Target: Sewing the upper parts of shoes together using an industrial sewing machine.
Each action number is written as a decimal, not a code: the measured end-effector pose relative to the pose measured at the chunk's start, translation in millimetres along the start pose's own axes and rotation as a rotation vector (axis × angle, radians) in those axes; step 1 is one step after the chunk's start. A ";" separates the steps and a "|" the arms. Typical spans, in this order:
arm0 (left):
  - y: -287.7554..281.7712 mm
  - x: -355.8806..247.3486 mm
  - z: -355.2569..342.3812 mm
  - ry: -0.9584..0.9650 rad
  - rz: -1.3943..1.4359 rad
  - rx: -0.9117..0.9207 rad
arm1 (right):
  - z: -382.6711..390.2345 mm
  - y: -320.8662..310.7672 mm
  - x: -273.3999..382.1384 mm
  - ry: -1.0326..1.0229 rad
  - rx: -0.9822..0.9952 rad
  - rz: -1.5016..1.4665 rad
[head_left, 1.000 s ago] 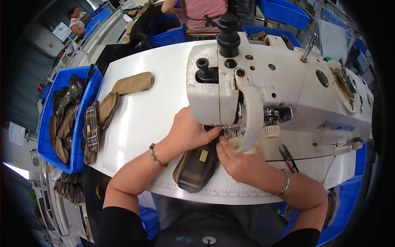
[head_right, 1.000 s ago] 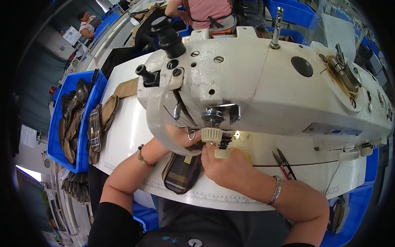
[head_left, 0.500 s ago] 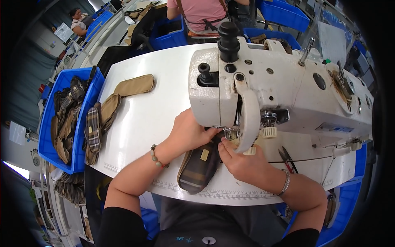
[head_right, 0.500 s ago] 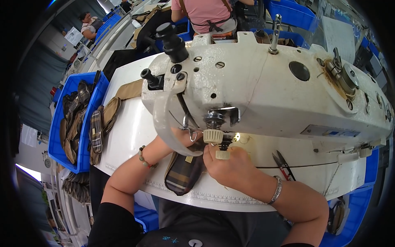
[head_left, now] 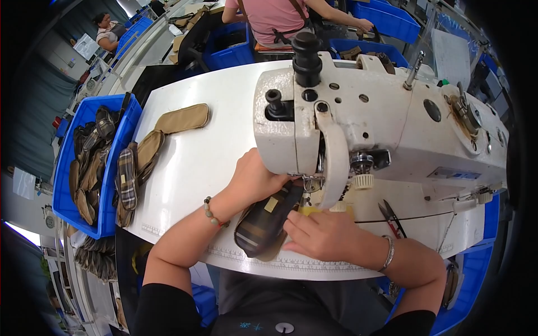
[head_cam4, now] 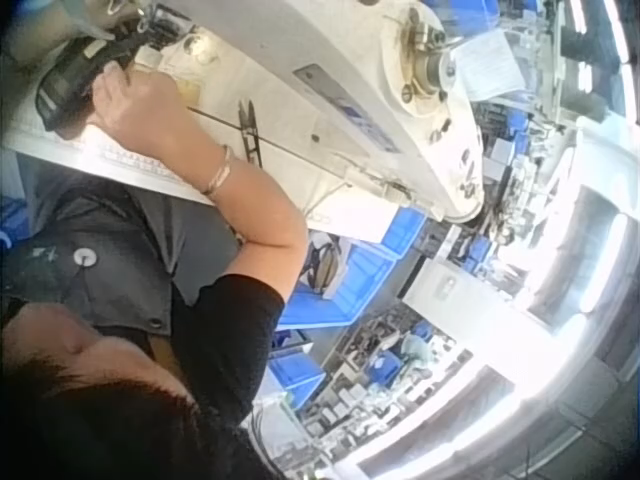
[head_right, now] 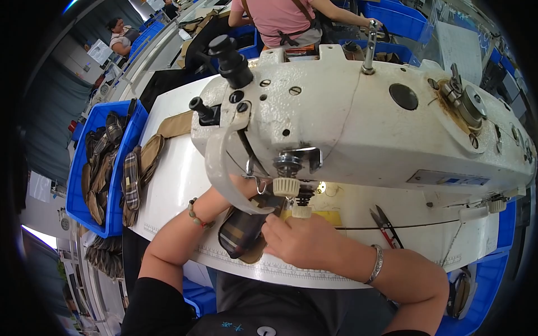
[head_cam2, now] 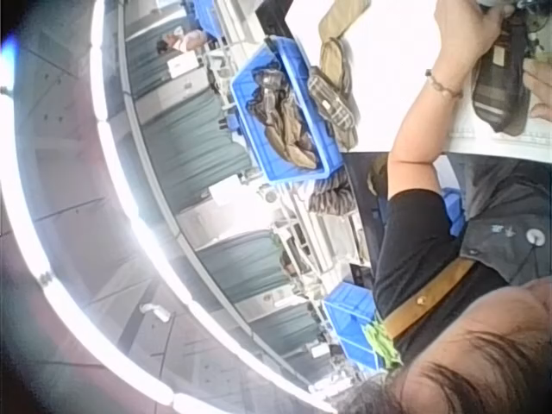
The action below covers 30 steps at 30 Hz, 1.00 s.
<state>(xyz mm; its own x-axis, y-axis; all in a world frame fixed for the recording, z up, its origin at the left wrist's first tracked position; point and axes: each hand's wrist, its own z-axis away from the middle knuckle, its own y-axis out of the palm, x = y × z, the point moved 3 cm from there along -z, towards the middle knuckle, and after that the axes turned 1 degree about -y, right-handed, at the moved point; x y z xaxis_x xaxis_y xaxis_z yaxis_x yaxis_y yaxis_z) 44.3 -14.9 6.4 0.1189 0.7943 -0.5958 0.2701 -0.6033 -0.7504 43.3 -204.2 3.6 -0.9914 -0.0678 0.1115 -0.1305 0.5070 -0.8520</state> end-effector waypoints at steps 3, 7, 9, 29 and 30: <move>-0.6 0.4 -0.1 -0.005 0.010 -0.017 | -2.1 1.2 7.2 -0.076 -0.032 0.016; -0.6 -1.5 0.0 -0.019 0.018 -0.008 | -0.2 14.4 11.3 -0.065 0.046 0.340; -2.0 -3.0 2.0 -0.022 0.020 -0.015 | -0.8 12.0 11.3 -0.080 0.043 0.323; 3.9 -39.2 46.1 0.277 -0.296 0.110 | 7.3 8.7 14.3 0.060 0.155 0.267; 4.0 -35.6 44.2 0.253 -0.268 0.111 | 4.9 7.9 11.3 0.060 0.162 0.258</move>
<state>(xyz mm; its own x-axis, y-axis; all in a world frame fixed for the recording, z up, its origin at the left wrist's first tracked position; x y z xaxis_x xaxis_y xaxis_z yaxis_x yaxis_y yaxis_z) -1.1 -48.8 11.9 0.2939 0.9090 -0.2956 0.2201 -0.3653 -0.9045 31.1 -205.1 -4.4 -0.9907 0.0991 -0.0931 0.1228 0.3571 -0.9260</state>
